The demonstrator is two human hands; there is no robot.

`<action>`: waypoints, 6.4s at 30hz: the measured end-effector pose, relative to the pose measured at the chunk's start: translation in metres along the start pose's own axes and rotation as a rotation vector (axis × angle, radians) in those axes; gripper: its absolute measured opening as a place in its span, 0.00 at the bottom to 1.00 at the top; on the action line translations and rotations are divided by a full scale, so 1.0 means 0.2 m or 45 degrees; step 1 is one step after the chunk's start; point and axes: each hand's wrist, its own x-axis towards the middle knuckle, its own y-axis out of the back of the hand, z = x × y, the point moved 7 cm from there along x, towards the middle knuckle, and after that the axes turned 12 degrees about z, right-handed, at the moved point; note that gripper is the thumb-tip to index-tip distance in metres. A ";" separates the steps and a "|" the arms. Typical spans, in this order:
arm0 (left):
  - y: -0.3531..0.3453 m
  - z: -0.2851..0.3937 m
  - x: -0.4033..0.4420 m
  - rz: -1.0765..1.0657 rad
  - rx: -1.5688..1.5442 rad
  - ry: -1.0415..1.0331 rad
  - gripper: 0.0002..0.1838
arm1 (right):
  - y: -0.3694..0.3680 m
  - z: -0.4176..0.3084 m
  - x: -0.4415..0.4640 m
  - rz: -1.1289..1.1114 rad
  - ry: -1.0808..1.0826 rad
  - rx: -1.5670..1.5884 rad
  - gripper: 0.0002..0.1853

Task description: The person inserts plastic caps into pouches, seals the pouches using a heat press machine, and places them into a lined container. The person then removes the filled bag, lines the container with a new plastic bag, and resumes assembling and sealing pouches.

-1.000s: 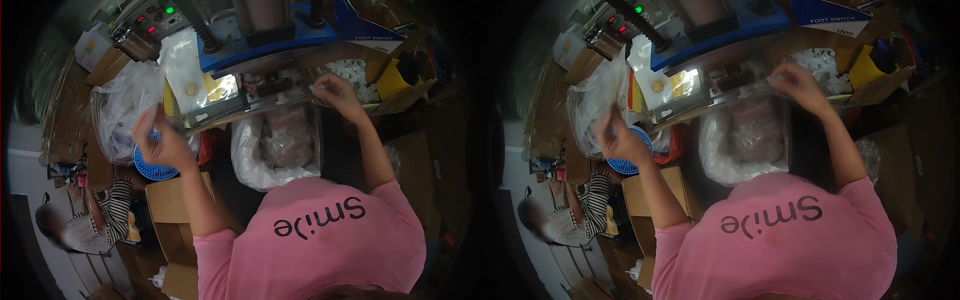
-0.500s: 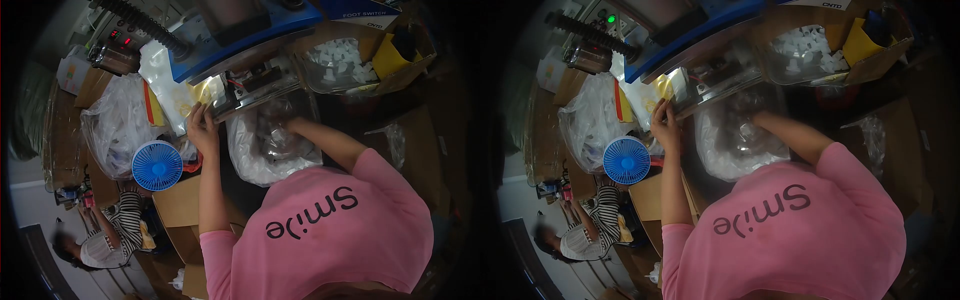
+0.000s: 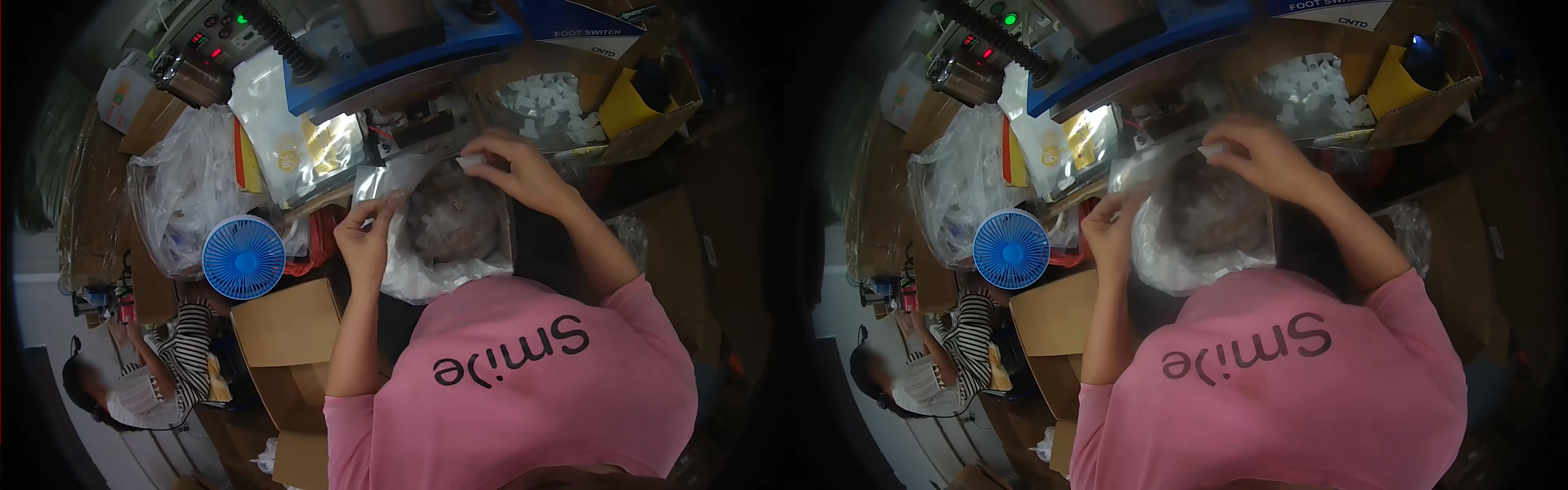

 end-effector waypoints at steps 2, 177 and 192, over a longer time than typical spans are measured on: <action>-0.05 -0.04 -0.06 -0.032 0.028 -0.022 0.07 | 0.03 -0.04 0.04 0.055 0.061 -0.137 0.08; -0.28 -0.29 -0.23 -0.377 -0.177 -0.023 0.09 | -0.20 0.19 -0.01 -0.287 -0.371 0.371 0.10; -0.24 -0.39 -0.22 -0.362 -0.174 0.107 0.14 | -0.26 0.24 -0.09 -0.101 -0.299 0.367 0.23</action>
